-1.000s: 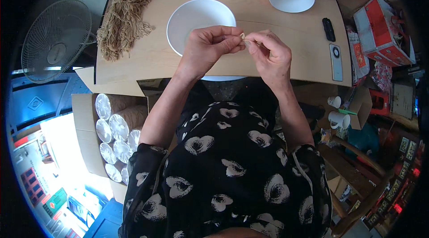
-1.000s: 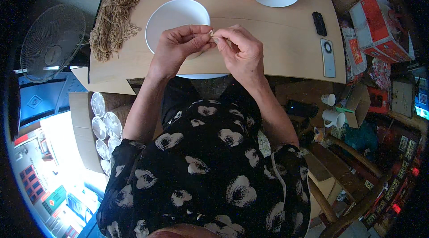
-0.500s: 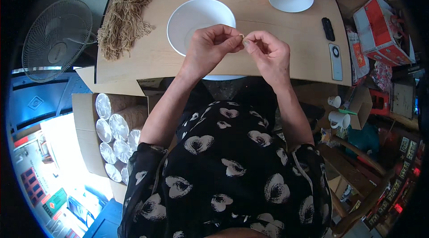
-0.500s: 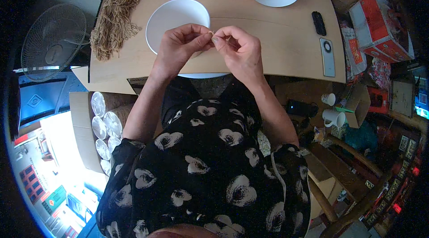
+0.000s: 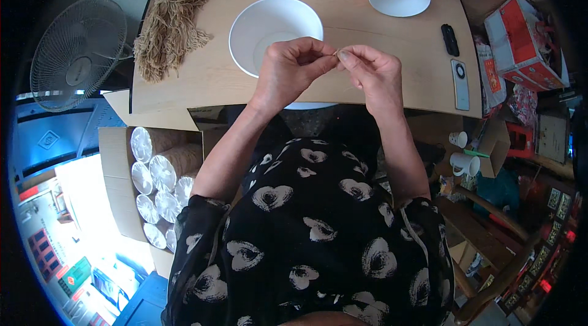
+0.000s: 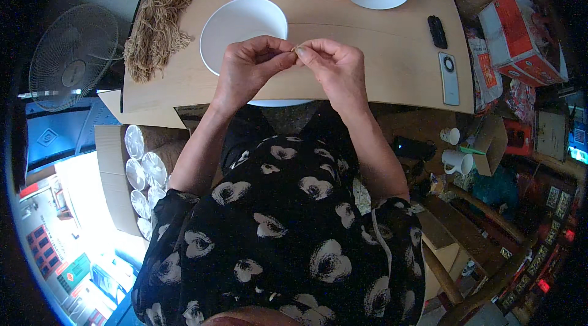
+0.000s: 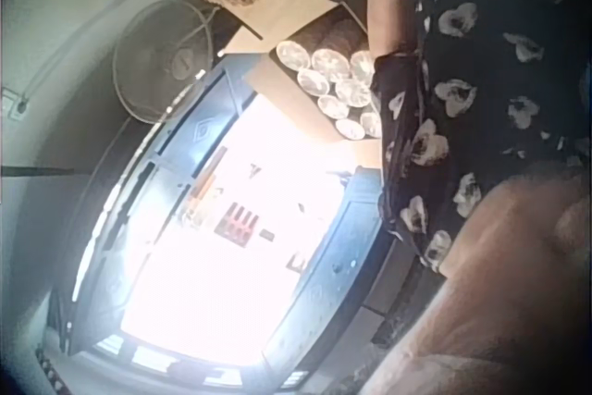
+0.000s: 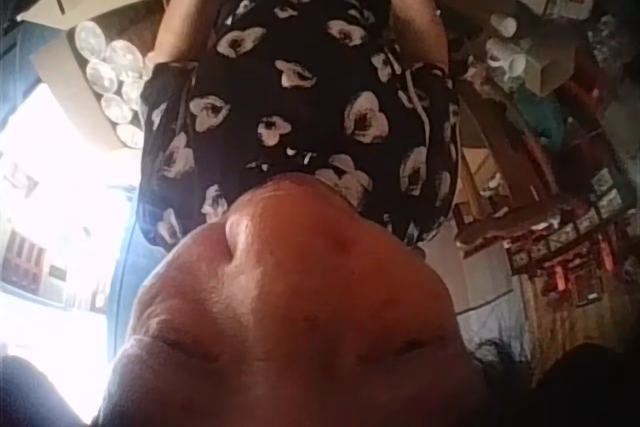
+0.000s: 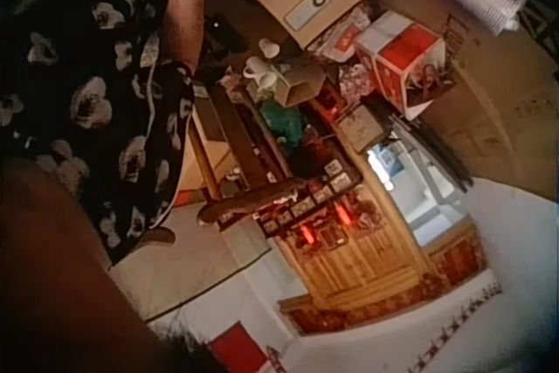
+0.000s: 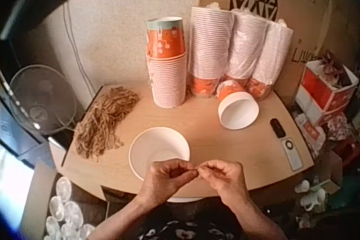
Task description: Attaching string handles to paper buckets and stacking them for packaging.
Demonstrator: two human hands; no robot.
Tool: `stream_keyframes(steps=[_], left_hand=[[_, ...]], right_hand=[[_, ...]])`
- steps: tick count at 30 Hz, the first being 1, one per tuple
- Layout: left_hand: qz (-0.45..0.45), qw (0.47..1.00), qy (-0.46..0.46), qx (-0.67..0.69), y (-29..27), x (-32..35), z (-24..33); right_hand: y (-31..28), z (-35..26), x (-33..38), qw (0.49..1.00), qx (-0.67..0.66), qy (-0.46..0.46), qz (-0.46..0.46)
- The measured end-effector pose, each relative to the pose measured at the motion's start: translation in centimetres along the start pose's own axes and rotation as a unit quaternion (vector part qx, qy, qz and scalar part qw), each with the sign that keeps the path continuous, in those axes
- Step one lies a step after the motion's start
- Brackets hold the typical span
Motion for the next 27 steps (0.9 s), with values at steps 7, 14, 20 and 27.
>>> stream_keyframes(steps=[7, 14, 20, 27], left_hand=[[-0.033, 0.999, -0.010, 0.033, -0.2, -0.2, 0.3], [-0.074, 0.994, -0.060, 0.057, -0.5, -0.7, 0.6], [-0.074, 0.989, -0.062, 0.112, -0.6, -0.8, 0.2], [-0.079, 0.992, -0.062, 0.077, -1.0, -1.0, 0.2]], right_hand=[[-0.4, -0.6, -0.1, 0.998, -0.060, -0.013, -0.034], [-0.5, -0.8, -1.6, 0.998, -0.028, 0.008, -0.055], [-0.3, -0.8, -1.6, 0.990, -0.024, 0.051, -0.131], [-1.0, -0.7, -2.0, 0.983, 0.018, 0.030, -0.182]])
Point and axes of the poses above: each hand's wrist, its own x-axis away from the middle knuckle, its own y-axis out of the palm, z = x × y, the point moved 3 cm from there along -x, towards the middle knuckle, and after that the axes turned 3 degrees about z, right-handed, at the moved point
